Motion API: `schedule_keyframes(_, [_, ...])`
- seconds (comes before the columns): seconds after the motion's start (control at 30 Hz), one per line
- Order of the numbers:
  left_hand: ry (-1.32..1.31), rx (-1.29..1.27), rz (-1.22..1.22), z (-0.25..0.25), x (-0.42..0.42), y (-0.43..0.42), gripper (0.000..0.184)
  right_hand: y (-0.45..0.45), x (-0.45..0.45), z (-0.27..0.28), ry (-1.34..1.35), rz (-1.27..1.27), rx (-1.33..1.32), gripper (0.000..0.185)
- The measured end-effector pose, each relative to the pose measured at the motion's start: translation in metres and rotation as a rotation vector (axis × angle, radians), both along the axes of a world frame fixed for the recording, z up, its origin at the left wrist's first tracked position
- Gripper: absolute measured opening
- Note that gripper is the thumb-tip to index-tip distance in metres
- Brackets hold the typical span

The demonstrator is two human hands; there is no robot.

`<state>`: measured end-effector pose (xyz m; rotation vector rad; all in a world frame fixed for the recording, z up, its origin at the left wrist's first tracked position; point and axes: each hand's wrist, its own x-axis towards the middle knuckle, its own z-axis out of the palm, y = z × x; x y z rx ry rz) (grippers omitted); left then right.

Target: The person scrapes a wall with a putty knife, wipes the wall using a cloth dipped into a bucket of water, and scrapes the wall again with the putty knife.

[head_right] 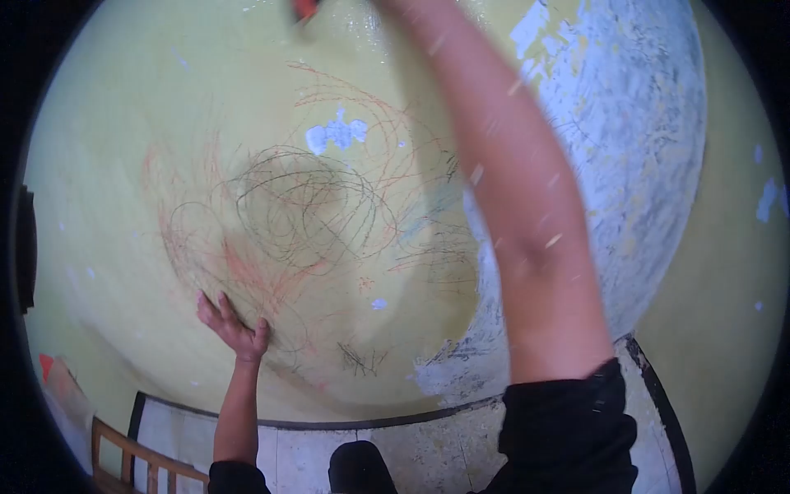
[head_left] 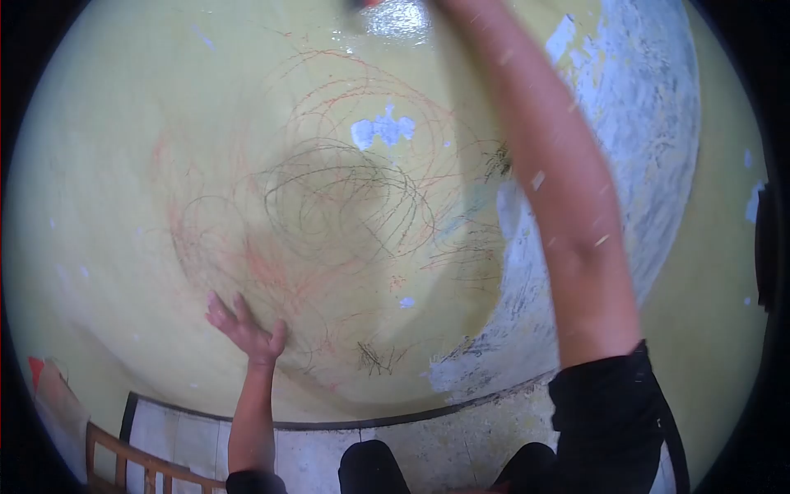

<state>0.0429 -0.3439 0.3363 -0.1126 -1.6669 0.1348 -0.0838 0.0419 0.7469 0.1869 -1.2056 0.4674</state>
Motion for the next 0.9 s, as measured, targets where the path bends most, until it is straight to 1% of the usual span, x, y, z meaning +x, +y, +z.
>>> schedule_keyframes(0.03, [-0.015, -0.002, -0.017, -0.002, 0.001, 0.000, 0.088, -0.041, 0.010, -0.027, 0.155, 0.114, 0.113, 0.054])
schedule_keyframes(0.1, [-0.015, -0.011, 0.011, -0.001, 0.000, -0.001, 0.089, -0.100, 0.046, -0.114, -0.162, 0.284, 0.565, 0.056])
schedule_keyframes(0.13, [0.000, -0.022, 0.012, -0.001, 0.000, 0.001, 0.088, -0.145, 0.033, -0.169, 0.130, 0.305, 0.563, 0.057])
schedule_keyframes(0.17, [0.012, -0.039, 0.012, 0.000, 0.001, 0.003, 0.088, -0.148, 0.048, -0.219, 0.113, 0.326, 0.677, 0.047])
schedule_keyframes(0.2, [0.014, -0.067, 0.033, 0.004, 0.003, 0.006, 0.085, -0.148, 0.059, -0.256, 0.078, 0.291, 0.747, 0.046])
schedule_keyframes(0.23, [0.006, -0.073, 0.045, 0.003, 0.004, 0.008, 0.085, -0.147, 0.063, -0.275, 0.052, 0.256, 0.813, 0.045])
schedule_keyframes(0.27, [0.012, -0.083, 0.045, 0.004, 0.003, 0.007, 0.085, -0.139, 0.054, -0.279, 0.053, 0.267, 0.798, 0.045])
schedule_keyframes(0.33, [0.009, -0.105, 0.048, 0.005, 0.003, 0.007, 0.085, -0.104, 0.026, -0.288, 0.023, 0.585, 1.033, 0.044])
schedule_keyframes(0.37, [-0.019, -0.116, 0.041, 0.006, 0.001, 0.006, 0.085, -0.080, 0.014, -0.280, 0.046, 0.473, 1.013, 0.045])
schedule_keyframes(0.4, [0.006, -0.118, 0.034, 0.007, -0.001, 0.005, 0.084, -0.051, 0.015, -0.263, -0.189, 0.763, 0.986, 0.043])
schedule_keyframes(0.43, [0.018, -0.110, 0.022, 0.003, -0.001, 0.004, 0.084, -0.022, 0.014, -0.247, -0.398, 1.055, 0.885, 0.042])
schedule_keyframes(0.47, [0.021, -0.123, 0.033, 0.003, -0.001, 0.003, 0.084, 0.021, 0.005, -0.245, 0.061, 0.446, 0.850, 0.032])
schedule_keyframes(0.5, [0.033, -0.132, 0.035, 0.003, -0.002, 0.003, 0.084, 0.059, -0.014, -0.245, 0.134, 0.426, 0.779, 0.024])
schedule_keyframes(0.53, [0.028, -0.143, 0.027, 0.002, -0.003, 0.004, 0.084, 0.106, 0.002, -0.260, -0.186, 0.175, 0.660, 0.051])
schedule_keyframes(0.57, [0.034, -0.142, 0.025, 0.002, -0.005, 0.006, 0.085, 0.131, 0.017, -0.274, -0.225, 0.113, 0.468, 0.058])
schedule_keyframes(0.6, [0.034, -0.142, 0.024, -0.001, -0.004, 0.006, 0.085, 0.163, 0.006, -0.303, -0.199, 0.033, 0.357, 0.060])
schedule_keyframes(0.63, [0.021, -0.151, 0.049, -0.005, -0.003, 0.002, 0.085, 0.194, 0.002, -0.337, -0.237, -0.023, 0.297, 0.060])
schedule_keyframes(0.7, [0.021, -0.191, 0.068, -0.005, -0.012, 0.000, 0.087, 0.249, 0.006, -0.421, -0.389, -0.103, 0.153, 0.056])
schedule_keyframes(0.73, [0.023, -0.218, 0.070, -0.005, -0.013, -0.001, 0.088, 0.278, 0.014, -0.471, -0.467, -0.107, 0.086, 0.052])
schedule_keyframes(0.77, [-0.005, -0.229, 0.043, -0.005, -0.016, -0.006, 0.088, 0.296, 0.038, -0.516, -0.764, -0.103, -0.140, 0.033])
schedule_keyframes(0.8, [0.030, -0.241, 0.076, -0.007, -0.017, -0.012, 0.090, 0.316, 0.059, -0.562, -1.031, -0.090, -0.370, 0.024])
schedule_keyframes(0.83, [0.065, -0.250, 0.112, -0.008, -0.018, -0.021, 0.092, 0.345, 0.078, -0.622, -1.098, 0.289, -0.774, 0.033])
schedule_keyframes(0.87, [0.067, -0.240, 0.174, -0.009, -0.022, -0.040, 0.093, 0.357, 0.101, -0.669, -0.931, 0.443, -0.959, 0.037])
schedule_keyframes(0.9, [0.062, -0.227, 0.230, -0.013, -0.024, -0.063, 0.095, 0.363, 0.132, -0.700, -0.748, 0.584, -1.132, 0.042])
